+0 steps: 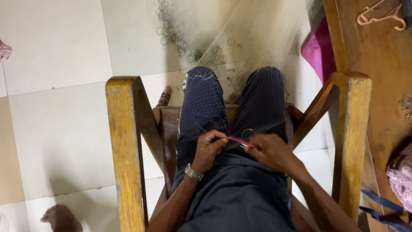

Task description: Repairing a fishing net by attaching small rings using a shuttle tool and scissors

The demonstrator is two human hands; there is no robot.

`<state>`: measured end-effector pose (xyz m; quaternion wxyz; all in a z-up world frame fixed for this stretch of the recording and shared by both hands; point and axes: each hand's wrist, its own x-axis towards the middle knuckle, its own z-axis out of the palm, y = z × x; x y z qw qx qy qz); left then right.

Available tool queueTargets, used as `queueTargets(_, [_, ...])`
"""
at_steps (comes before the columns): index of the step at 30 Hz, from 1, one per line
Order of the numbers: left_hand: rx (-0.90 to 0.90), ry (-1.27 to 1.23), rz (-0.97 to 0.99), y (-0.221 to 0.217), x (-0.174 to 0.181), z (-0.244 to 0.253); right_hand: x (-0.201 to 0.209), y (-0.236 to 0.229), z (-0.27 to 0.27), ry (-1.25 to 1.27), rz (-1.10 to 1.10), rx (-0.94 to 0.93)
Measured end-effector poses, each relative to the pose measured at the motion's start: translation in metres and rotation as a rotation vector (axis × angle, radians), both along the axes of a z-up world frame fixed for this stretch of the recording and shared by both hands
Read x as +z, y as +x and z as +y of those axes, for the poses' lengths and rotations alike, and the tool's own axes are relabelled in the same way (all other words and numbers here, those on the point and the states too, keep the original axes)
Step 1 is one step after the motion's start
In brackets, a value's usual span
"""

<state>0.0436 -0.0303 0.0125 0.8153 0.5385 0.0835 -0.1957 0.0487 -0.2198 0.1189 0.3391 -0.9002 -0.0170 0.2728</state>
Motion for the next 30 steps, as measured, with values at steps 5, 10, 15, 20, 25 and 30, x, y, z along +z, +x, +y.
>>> queueTargets(5, [0.033, -0.023, -0.007, -0.004, -0.001, -0.006, 0.006, 0.016, 0.040, 0.827, 0.068, -0.275])
queueTargets(10, [0.089, 0.026, 0.004, -0.004, 0.000, -0.003, -0.048, 0.016, 0.039, 0.665, -0.004, -0.314])
queueTargets(15, [0.092, 0.024, 0.042, -0.002, 0.000, -0.008, -0.085, 0.022, 0.033, 0.659, -0.011, -0.380])
queueTargets(20, [-0.033, 0.058, -0.073, 0.003, -0.008, 0.001, -0.069, -0.062, 0.063, 0.245, -0.290, 0.453])
queueTargets(25, [-0.019, -0.115, 0.105, 0.000, 0.016, 0.005, -0.013, -0.037, 0.035, 0.143, -0.295, 0.170])
queueTargets(30, [0.131, -0.218, 0.267, 0.000, -0.006, -0.003, -0.021, -0.012, 0.020, 0.211, -0.460, -0.149])
